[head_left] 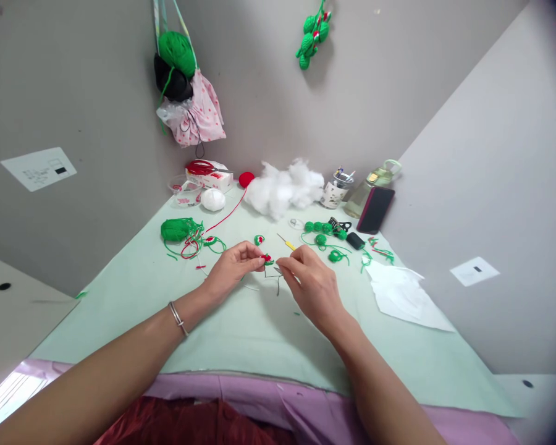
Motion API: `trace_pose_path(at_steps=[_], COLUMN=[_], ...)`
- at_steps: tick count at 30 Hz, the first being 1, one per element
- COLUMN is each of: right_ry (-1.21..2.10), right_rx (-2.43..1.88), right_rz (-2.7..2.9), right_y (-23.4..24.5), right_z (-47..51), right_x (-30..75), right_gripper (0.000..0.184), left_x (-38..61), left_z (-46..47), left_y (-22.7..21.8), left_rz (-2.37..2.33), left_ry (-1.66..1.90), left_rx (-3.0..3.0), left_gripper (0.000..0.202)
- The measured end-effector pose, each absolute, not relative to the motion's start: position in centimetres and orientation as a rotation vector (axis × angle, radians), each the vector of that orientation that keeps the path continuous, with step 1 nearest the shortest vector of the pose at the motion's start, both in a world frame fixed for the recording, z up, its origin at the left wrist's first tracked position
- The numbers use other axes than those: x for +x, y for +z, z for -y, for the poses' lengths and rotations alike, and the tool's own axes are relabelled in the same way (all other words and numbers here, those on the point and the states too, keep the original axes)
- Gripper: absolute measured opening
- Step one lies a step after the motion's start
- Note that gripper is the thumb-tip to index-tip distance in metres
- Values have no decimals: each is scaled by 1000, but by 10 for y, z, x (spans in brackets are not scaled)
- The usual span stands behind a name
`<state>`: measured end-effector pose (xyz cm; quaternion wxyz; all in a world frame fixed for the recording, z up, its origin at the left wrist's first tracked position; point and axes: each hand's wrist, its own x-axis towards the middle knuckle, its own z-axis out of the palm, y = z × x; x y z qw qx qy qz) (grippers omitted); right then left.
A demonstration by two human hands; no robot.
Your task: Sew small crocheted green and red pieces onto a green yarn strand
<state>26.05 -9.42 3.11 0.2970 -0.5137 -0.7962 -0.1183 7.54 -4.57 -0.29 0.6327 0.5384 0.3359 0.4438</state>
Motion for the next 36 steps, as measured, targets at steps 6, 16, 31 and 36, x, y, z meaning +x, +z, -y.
trace_pose_path(at_steps=[6, 16, 31, 36], right_ry=[-352, -185, 768, 647], right_rx=[-1420, -1396, -1266, -1319], right_rz=[2163, 2142, 1696, 1638], right_y=[32, 32, 26, 18], right_z=[94, 93, 79, 80], right_x=[261, 264, 275, 267], right_gripper=[23, 23, 11, 8], left_x=[76, 75, 74, 78], left_z=[47, 48, 50, 52], left_y=[1, 4, 8, 4], left_rz=[-783, -767, -706, -690], left_ry=[997, 959, 876, 894], left_rx=[1203, 1152, 1060, 1070], left_gripper=[20, 19, 24, 23])
